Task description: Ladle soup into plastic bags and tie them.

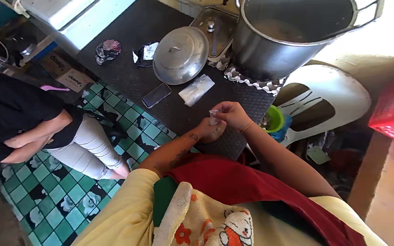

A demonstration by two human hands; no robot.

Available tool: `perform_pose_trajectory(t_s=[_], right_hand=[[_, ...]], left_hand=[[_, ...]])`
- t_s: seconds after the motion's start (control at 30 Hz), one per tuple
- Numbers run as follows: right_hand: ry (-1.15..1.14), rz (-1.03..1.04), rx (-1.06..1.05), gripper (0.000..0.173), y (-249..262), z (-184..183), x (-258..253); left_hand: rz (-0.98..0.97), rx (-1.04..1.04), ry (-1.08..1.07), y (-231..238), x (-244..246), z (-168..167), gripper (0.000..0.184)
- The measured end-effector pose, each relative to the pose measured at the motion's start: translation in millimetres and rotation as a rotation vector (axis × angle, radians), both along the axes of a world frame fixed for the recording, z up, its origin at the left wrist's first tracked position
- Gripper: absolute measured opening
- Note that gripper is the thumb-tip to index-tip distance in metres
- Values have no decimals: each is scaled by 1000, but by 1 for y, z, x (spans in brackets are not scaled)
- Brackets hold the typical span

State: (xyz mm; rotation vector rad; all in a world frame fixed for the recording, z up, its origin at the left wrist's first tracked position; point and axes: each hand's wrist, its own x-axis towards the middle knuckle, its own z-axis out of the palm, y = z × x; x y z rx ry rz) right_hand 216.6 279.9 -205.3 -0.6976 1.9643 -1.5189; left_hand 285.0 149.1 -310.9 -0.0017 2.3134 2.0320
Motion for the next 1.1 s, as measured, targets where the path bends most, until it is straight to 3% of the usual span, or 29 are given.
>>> perform_pose_trajectory(t_s=[0.2, 0.33, 0.47, 0.6, 0.73, 0.9, 1.1], right_hand=[[152, 11, 117, 14, 8, 7, 14], [299, 90, 108, 18, 11, 9, 17], [401, 183, 110, 20, 13, 16, 21], [432, 245, 118, 19, 17, 22, 22], [343, 213, 111, 17, 18, 19, 24], [328, 168, 81, 16, 19, 19, 28], [308, 138, 48, 13, 25, 16, 32]], left_hand=[[-63, -168, -90, 2, 6, 23, 26], [-59, -266, 95, 8, 16, 42, 34], [-15, -145, 63, 6, 27, 63, 29], [1, -105, 110, 10, 29, 62, 29], [-93, -257, 85, 9, 27, 58, 20], [-141, -468, 286, 4, 24, 31, 24], [-185, -536, 215, 6, 22, 24, 28]])
